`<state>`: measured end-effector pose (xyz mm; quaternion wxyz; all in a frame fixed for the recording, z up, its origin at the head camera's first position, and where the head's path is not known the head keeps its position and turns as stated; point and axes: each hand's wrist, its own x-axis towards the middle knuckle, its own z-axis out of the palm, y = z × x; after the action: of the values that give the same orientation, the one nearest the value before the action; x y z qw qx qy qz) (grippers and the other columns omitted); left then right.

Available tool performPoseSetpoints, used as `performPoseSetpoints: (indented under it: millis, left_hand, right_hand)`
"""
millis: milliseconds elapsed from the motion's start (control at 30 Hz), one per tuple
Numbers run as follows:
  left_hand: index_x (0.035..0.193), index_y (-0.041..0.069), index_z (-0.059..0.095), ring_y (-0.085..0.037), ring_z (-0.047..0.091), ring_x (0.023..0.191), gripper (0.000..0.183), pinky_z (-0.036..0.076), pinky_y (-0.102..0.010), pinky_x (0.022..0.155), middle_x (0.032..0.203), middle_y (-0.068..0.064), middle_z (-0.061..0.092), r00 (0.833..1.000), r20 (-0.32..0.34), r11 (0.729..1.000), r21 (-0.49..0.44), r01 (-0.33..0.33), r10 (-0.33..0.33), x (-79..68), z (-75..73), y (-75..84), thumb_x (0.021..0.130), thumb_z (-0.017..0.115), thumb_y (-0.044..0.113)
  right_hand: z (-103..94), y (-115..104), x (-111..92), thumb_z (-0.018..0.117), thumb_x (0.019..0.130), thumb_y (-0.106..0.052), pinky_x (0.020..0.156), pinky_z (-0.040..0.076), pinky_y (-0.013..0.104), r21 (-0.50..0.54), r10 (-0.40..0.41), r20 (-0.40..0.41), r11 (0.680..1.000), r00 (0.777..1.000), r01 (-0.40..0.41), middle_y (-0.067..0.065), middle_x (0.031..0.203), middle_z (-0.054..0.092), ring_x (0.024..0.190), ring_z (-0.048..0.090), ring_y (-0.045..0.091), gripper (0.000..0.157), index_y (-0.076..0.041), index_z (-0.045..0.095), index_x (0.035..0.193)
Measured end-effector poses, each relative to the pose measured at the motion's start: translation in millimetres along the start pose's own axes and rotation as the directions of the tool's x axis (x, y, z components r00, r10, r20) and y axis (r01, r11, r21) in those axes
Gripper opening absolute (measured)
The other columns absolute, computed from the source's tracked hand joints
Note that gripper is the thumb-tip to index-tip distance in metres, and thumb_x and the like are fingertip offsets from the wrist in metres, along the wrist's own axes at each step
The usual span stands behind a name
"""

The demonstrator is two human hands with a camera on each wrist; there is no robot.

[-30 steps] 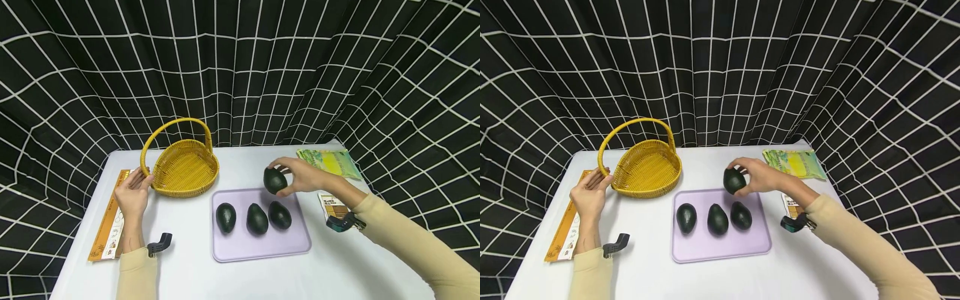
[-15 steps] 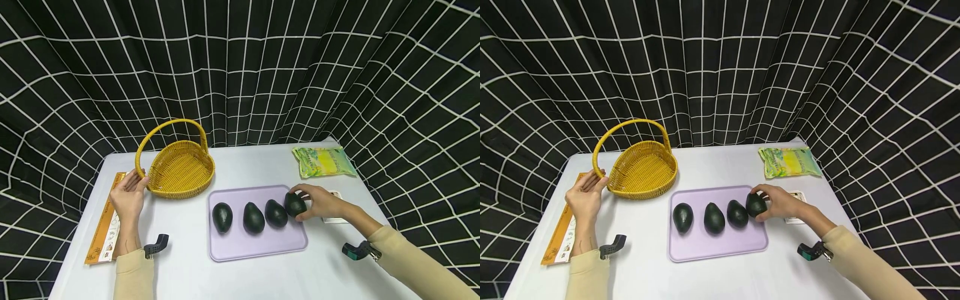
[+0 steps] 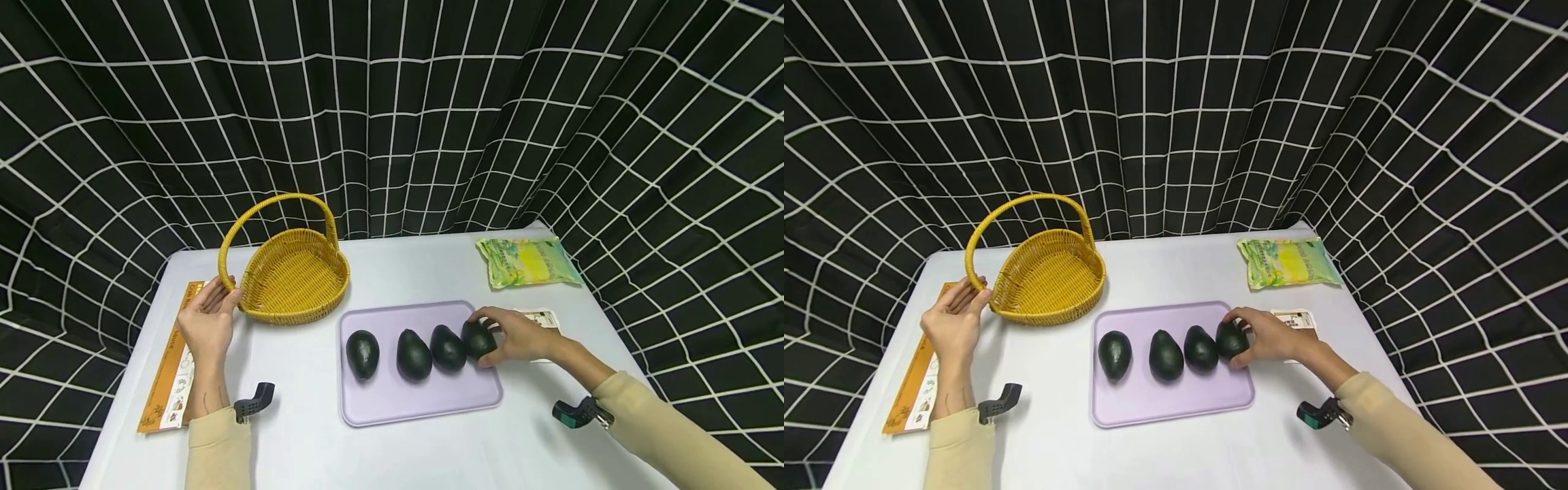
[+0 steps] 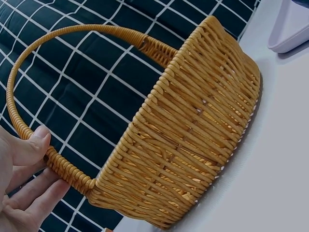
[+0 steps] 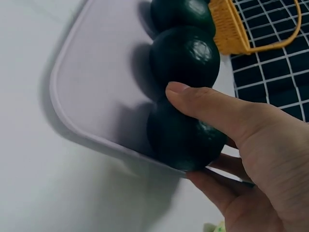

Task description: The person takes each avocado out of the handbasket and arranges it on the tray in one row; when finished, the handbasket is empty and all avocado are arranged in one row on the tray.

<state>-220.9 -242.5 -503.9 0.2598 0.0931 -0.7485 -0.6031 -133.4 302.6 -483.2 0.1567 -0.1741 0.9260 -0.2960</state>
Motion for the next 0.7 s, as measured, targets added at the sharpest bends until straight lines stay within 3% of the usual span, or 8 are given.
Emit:
performPoseSetpoints:
  millis: [167, 700]
  left_hand:
    - [0.127, 0.002, 0.074, 0.010, 0.069, 0.094, 0.041, 0.060, -0.008, 0.088, 0.118, -0.011, 0.078, 1.000, -0.010, 1.000, -0.016, 0.012, -0.013, -0.4, 0.6, 0.3, 0.087, 0.084, 0.004]
    - [0.127, 0.005, 0.074, 0.007, 0.070, 0.098, 0.040, 0.060, -0.010, 0.089, 0.119, -0.011, 0.078, 1.000, -0.007, 1.000, 0.014, 0.010, -0.010, 0.3, 0.7, 1.5, 0.088, 0.084, 0.008]
  right_hand:
    - [-2.2, -1.5, -1.3, 0.097, 0.073, -0.031, 0.106, 0.058, 0.056, 0.023, 0.012, 0.032, 1.000, 0.999, -0.013, 0.009, 0.134, 0.066, 0.123, 0.064, 0.036, 0.077, -0.009, 0.060, 0.137]
    - [-6.5, -1.2, -2.1, 0.097, 0.073, -0.036, 0.108, 0.058, 0.053, 0.033, 0.033, 0.074, 0.999, 0.997, -0.036, 0.021, 0.144, 0.060, 0.128, 0.061, 0.042, 0.094, 0.003, 0.053, 0.147]
